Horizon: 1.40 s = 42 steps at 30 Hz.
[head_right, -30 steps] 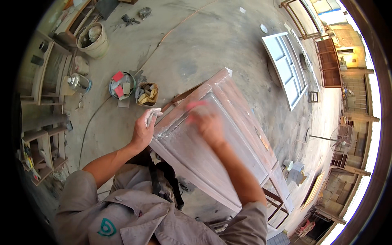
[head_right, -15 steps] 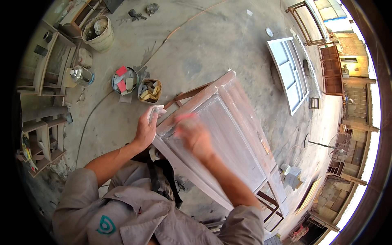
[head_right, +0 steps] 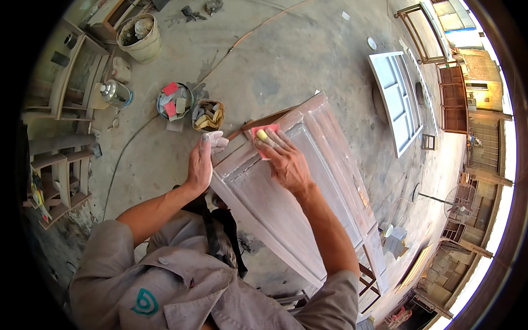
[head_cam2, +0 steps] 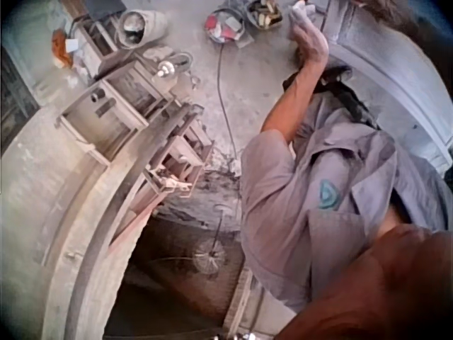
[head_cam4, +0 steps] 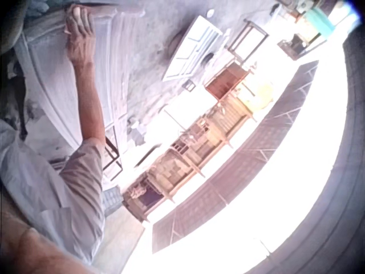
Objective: The person sands a wooden cabinet frame using sandpaper, moving along edges and flat surfaces. The person switches sandpaper sheets and continues sanding different sections of the cabinet.
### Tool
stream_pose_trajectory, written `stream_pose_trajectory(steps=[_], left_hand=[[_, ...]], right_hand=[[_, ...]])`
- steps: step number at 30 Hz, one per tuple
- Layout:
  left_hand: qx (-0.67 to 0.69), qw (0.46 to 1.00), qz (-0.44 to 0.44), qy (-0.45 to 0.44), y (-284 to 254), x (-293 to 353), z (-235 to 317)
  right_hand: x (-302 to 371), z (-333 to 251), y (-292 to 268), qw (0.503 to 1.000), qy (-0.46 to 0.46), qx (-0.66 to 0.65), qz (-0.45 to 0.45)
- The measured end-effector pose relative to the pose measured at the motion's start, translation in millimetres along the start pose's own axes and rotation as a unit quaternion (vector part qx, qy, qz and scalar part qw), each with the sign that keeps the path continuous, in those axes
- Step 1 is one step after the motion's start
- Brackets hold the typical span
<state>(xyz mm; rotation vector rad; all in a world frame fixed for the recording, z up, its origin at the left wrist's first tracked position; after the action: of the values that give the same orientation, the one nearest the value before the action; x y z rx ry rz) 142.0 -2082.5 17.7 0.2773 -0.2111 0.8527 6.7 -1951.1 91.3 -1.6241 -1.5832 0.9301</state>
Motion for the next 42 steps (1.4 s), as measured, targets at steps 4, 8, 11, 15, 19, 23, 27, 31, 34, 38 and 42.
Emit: stream_pose_trajectory(steps=[4,8,11,15,19,23,27,31,34,38,42], left_hand=[[-0.008,1.0,0.001,-0.014,0,0,-5],[-0.006,1.0,-0.004,-0.01,1,-3,-3],[-0.014,1.0,-0.002,-0.023,1,1,-12],[-0.041,0.999,-0.005,-0.027,-1,2,-8],[-0.054,0.998,-0.028,-0.02,7,-2,-5],[-0.046,0.998,-0.033,-0.036,10,0,-8],[-0.091,0.995,-0.023,-0.021,5,2,4],[-0.116,0.992,-0.042,-0.026,13,2,4],[-0.125,0.992,-0.031,-0.013,7,-2,5],[-0.11,0.993,-0.041,0.003,14,-1,2],[-0.102,0.994,-0.035,-0.03,9,3,3]], right_hand=[[1,-55,17,0.995,-0.087,0.004,0.042],[19,38,5,0.995,0.102,-0.009,-0.021],[7,16,1,0.994,0.101,0.029,0.019],[0,-34,5,0.997,0.018,0.041,0.064],[0,130,-86,0.96,0.176,0.146,0.163],[27,140,-33,0.897,0.112,0.413,0.106],[-2,116,-54,0.955,0.148,0.195,0.169],[0,163,-92,0.938,0.251,0.159,0.179],[-7,113,-70,0.946,0.164,0.14,0.241],[-7,173,-93,0.936,0.275,0.15,0.163],[4,130,-59,0.937,0.139,0.191,0.257]])
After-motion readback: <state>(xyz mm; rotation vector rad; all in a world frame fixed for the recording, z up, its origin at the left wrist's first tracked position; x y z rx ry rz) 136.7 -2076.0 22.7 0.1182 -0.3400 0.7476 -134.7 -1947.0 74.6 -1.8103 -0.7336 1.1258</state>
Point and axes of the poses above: each hand's wrist, its own x-axis away from the middle knuckle, its own y-axis out of the palm, z = x × y, the point moved 9 cm from there along -x, towards the middle knuckle, and after that the axes turned 5 degrees about -y, right-handed, at the moved point
